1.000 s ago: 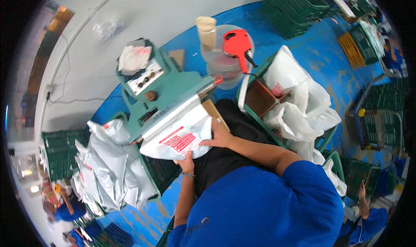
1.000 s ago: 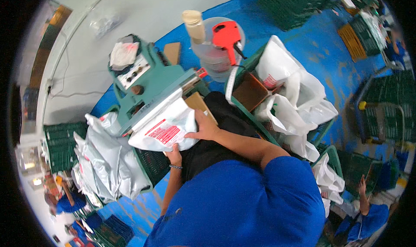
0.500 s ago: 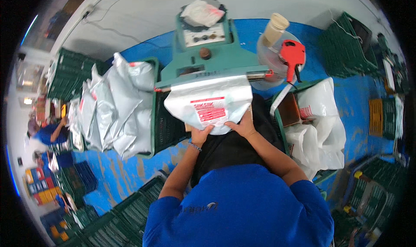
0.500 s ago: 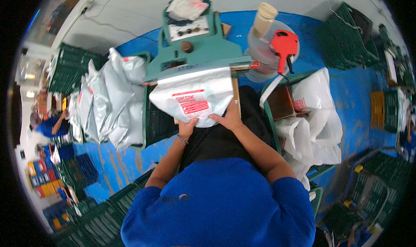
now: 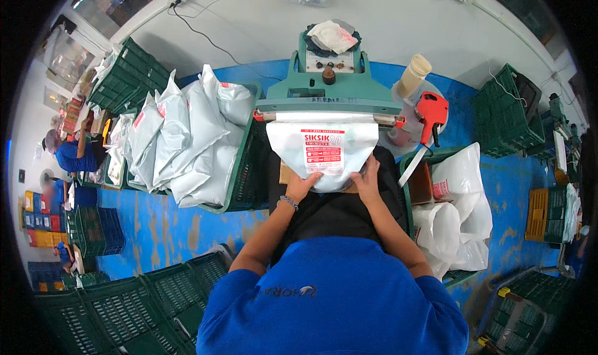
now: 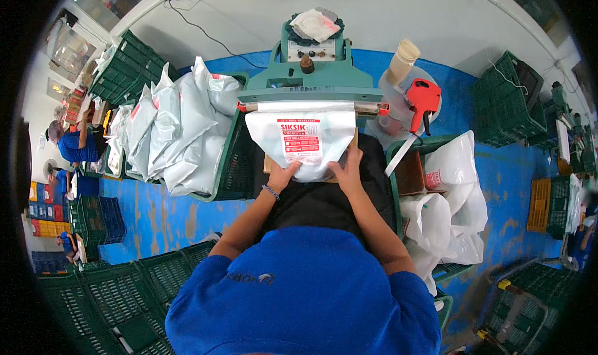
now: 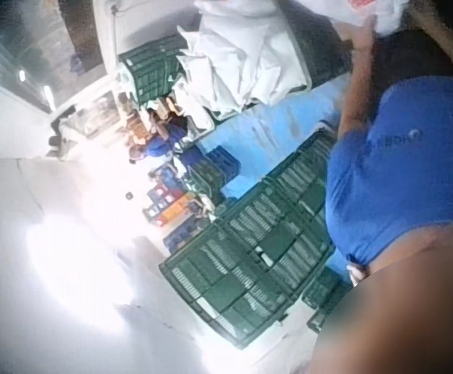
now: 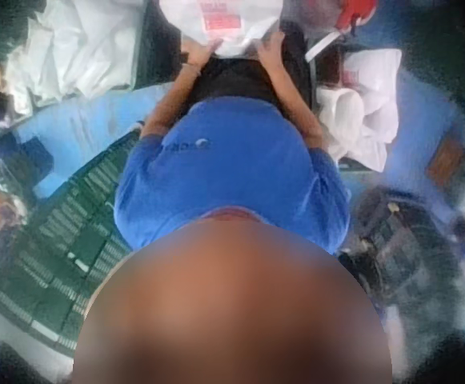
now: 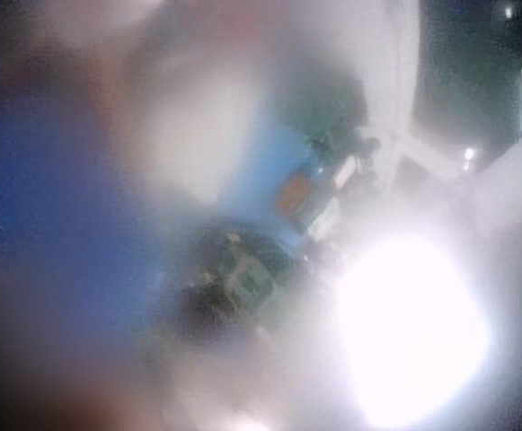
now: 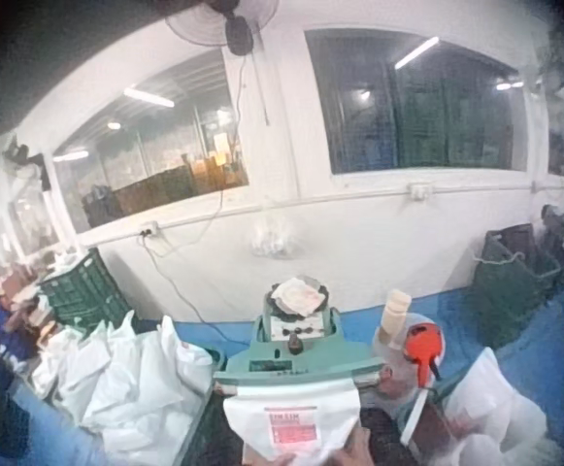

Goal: The person repeatedly places white pouches into a heat-sealing machine, presses the lever to seal them, and then places the sealed pouches into a green basket. The process is repeated continuously throughout the clip.

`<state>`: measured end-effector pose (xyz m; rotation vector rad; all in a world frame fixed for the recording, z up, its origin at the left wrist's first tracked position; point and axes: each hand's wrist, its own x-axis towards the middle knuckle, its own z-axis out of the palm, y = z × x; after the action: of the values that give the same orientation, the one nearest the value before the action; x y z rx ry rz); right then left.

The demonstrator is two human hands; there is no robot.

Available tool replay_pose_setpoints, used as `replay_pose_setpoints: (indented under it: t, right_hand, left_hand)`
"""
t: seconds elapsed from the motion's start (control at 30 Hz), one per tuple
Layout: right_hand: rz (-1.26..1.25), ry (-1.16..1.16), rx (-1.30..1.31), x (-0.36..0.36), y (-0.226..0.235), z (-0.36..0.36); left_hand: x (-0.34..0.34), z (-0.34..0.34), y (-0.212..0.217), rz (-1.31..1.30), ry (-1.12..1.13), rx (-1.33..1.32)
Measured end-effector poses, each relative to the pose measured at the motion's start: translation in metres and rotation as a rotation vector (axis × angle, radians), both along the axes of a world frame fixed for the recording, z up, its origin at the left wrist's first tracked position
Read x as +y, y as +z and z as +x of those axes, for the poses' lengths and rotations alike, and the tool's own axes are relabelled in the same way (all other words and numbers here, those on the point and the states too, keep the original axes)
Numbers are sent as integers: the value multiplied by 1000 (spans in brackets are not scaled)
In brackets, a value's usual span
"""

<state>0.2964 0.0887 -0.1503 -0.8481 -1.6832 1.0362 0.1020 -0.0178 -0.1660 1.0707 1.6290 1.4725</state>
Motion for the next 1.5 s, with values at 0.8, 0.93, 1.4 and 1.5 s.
replay_pose_setpoints:
  t: [0.8,0.93,1.4,1.5]
  right_hand:
    - [-827,47,246,119,71,13]
    - [-872,-28,382,60,81,11]
    - [-681,113,367,38,79,-3]
    - [-729,120,348,38,80,-1]
  left_hand:
    - [-8,-2,10,49,-55,-140]
    - [-16,-14,16,115,69,-300]
    - [68,-143,67,76,239,151]
    - [82,-157,57,-25,186,179]
